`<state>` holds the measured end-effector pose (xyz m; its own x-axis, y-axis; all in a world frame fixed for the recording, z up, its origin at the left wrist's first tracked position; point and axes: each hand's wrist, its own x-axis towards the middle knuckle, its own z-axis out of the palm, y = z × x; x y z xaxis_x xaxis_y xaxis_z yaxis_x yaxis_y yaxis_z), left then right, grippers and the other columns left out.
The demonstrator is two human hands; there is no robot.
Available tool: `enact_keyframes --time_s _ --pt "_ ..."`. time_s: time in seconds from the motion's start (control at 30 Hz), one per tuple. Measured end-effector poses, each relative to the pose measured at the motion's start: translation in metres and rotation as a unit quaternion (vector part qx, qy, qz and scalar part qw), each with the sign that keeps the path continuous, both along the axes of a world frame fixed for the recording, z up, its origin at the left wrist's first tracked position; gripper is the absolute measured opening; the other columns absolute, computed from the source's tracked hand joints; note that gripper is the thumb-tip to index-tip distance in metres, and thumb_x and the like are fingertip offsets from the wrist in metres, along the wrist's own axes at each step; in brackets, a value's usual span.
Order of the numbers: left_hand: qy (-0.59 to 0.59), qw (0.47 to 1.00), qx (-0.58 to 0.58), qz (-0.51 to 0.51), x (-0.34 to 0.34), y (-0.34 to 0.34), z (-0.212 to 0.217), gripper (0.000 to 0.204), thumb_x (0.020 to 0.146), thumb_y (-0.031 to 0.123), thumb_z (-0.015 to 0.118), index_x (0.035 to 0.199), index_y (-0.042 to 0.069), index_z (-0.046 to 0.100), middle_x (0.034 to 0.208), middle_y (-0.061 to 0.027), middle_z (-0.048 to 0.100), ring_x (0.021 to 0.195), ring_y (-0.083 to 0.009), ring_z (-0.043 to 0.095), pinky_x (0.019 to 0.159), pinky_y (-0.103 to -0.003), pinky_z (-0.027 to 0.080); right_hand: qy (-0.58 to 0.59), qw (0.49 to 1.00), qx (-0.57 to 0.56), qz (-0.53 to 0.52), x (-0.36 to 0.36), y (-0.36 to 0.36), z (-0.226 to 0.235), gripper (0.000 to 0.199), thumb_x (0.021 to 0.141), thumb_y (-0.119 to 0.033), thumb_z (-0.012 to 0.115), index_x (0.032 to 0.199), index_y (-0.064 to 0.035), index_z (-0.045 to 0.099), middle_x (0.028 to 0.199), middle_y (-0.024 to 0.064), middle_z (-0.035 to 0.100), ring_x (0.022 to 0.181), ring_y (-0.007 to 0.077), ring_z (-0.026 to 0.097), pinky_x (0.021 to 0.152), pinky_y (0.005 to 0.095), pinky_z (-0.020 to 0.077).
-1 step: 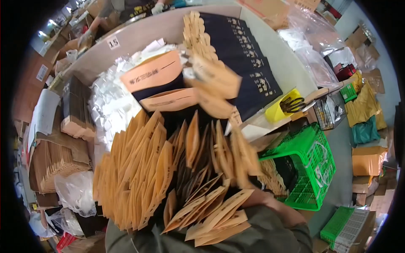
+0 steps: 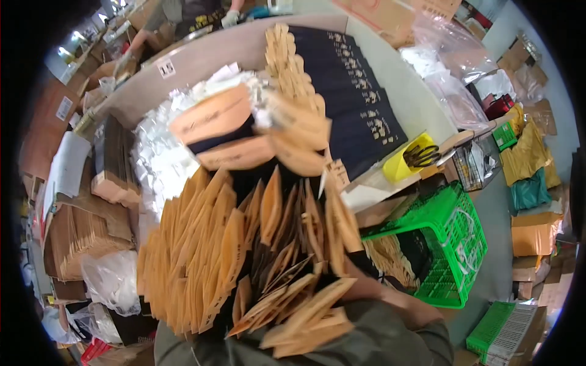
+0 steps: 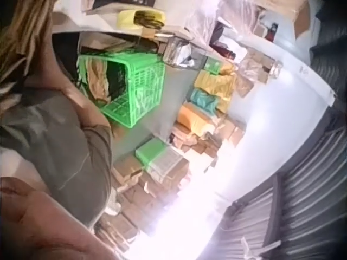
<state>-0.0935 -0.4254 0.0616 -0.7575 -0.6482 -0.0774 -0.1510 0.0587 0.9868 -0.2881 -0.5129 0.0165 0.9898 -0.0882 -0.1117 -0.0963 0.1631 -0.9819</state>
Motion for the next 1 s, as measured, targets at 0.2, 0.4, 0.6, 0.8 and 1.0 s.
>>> enact_keyframes --time_s 0.2,0.4,0.6,0.8,1.0 --pt "-0.139 0.989 -0.052 -0.028 0.053 0.039 0.12 0.037 0.1 0.018 0.051 0.132 0.001 0.057 0.124 -0.014 0.062 0.109 -0.0212 0.061 0.095 -0.034 0.05 -0.302 0.926 -0.204 -0.101 0.077 0.013 0.021 0.161 0.042 -0.052 0.097 0.154 0.0005 -0.007 0.158 0.028 0.007 0.147 0.0431 0.012 0.119 0.0506 0.0175" --pt "-0.167 0.985 -0.025 -0.037 0.07 0.159 0.101 0.037 0.1 0.019 0.05 0.132 0.001 0.057 0.122 -0.0144 0.063 0.106 -0.022 0.062 0.093 -0.034 0.051 -0.403 0.874 -0.267 -0.041 0.104 -0.052 0.11 0.147 0.046 -0.051 0.094 0.157 -0.0041 0.01 0.159 0.0276 0.008 0.147 0.0438 0.014 0.118 0.0497 0.0183" --pt "-0.137 0.98 -0.026 -0.141 0.123 0.116 0.07 0.038 0.099 0.02 0.05 0.131 0.001 0.058 0.121 -0.0149 0.064 0.104 -0.0227 0.064 0.092 -0.034 0.052 -0.215 0.929 -0.298 -0.045 0.067 -0.088 -0.043 0.167 0.038 -0.068 0.09 0.154 0.0034 -0.006 0.162 0.026 0.0 0.15 0.0385 0.005 0.121 0.0457 0.0116" --pt "-0.095 0.981 -0.016 -0.171 0.162 0.22 -0.008 0.038 0.099 0.021 0.05 0.131 0.001 0.058 0.119 -0.0153 0.064 0.101 -0.0235 0.065 0.09 -0.035 0.053 -0.184 0.957 -0.222 -0.033 0.073 -0.089 -0.046 0.165 0.04 -0.061 0.093 0.153 0.0026 -0.008 0.161 0.026 0.001 0.15 0.0384 0.006 0.121 0.0453 0.0115" --pt "-0.108 0.992 -0.029 -0.059 0.086 0.337 -0.035 0.039 0.099 0.022 0.05 0.131 0.001 0.058 0.118 -0.0157 0.065 0.098 -0.0243 0.066 0.089 -0.035 0.054 -0.072 0.977 -0.198 0.026 0.055 -0.08 -0.066 0.162 0.044 -0.061 0.093 0.153 0.0018 -0.009 0.16 0.0279 -0.004 0.149 0.043 -0.005 0.12 0.0501 0.0069"
